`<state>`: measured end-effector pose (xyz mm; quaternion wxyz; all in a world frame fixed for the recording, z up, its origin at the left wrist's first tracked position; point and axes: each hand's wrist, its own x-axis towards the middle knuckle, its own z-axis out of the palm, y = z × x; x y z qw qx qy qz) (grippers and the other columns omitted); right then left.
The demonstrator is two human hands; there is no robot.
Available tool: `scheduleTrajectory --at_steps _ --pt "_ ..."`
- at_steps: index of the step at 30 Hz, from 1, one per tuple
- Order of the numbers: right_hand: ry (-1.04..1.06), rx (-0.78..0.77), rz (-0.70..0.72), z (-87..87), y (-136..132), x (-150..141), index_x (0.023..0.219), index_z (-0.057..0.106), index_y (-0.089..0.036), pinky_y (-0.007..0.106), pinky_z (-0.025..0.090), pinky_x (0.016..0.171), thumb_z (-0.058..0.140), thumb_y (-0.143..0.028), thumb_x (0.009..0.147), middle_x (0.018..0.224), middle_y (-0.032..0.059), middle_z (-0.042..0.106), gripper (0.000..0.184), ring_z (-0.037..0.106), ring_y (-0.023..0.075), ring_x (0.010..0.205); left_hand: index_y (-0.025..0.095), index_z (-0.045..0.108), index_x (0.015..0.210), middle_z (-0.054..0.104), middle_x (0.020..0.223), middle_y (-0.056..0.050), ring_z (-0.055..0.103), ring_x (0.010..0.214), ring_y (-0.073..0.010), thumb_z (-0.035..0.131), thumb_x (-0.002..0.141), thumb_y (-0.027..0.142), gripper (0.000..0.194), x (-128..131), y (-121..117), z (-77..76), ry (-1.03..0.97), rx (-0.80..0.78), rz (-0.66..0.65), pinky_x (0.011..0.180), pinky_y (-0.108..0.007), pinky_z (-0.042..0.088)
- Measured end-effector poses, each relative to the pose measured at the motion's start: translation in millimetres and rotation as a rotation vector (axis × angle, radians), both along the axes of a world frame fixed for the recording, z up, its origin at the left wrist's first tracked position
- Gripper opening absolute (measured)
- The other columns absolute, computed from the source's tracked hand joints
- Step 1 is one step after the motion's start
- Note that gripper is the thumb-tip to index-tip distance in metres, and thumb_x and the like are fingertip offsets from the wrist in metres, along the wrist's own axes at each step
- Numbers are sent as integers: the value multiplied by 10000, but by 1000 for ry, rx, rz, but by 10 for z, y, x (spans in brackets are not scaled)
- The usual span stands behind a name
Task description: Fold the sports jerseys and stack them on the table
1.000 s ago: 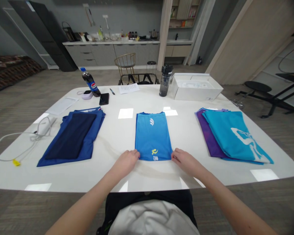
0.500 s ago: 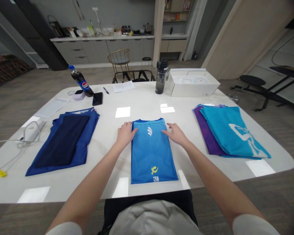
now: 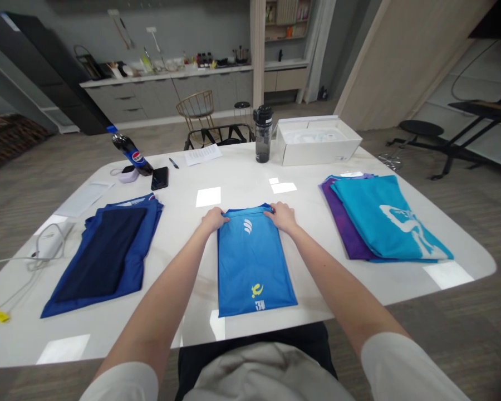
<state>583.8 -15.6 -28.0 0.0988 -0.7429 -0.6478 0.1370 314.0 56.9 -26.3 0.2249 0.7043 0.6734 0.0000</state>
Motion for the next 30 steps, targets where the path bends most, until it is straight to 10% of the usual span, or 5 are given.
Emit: scheduleTrajectory --at_steps 4,9,22,26,30 --pt "122 163 -1 -54 -459 32 1025 665 -199 327 424 845 526 -414 1016 1043 110 693 256 614 249 1012 225 645 1055 727 1167 -117 646 1151 -316 623 874 284 191 102 -310 68 -47 215 -110 1006 -490 447" --pt "519 424 -136 71 -1310 308 852 559 -223 279 376 638 517 -445 1004 725 -8 603 272 557 184 682 216 635 1128 719 1087 -59 652 1009 -244 666 835 317 312 408 -710 361 -564 240 -280 929 -367 482" --pt "242 961 -415 1166 -3075 1568 1001 706 -204 275 468 651 653 -374 947 777 0 688 186 594 157 659 188 687 942 672 833 8 596 754 -151 777 800 483 339 2159 -1452 1713 -1062 -76 -655 692 -259 482" --pt "108 1091 -489 1873 -3173 2151 957 730 -196 263 446 653 729 -377 901 785 13 674 189 563 133 659 178 684 915 661 796 22 601 715 -133 837 742 446 353 2662 -1561 2104 -1282 -152 -700 682 -254 497" --pt "172 1015 -415 2311 -2597 2916 957 713 -165 260 440 685 701 -397 920 845 34 670 236 569 124 719 169 691 943 691 847 13 636 786 -148 830 735 417 352 3318 -1354 2140 -1452 -90 -648 741 -266 518"
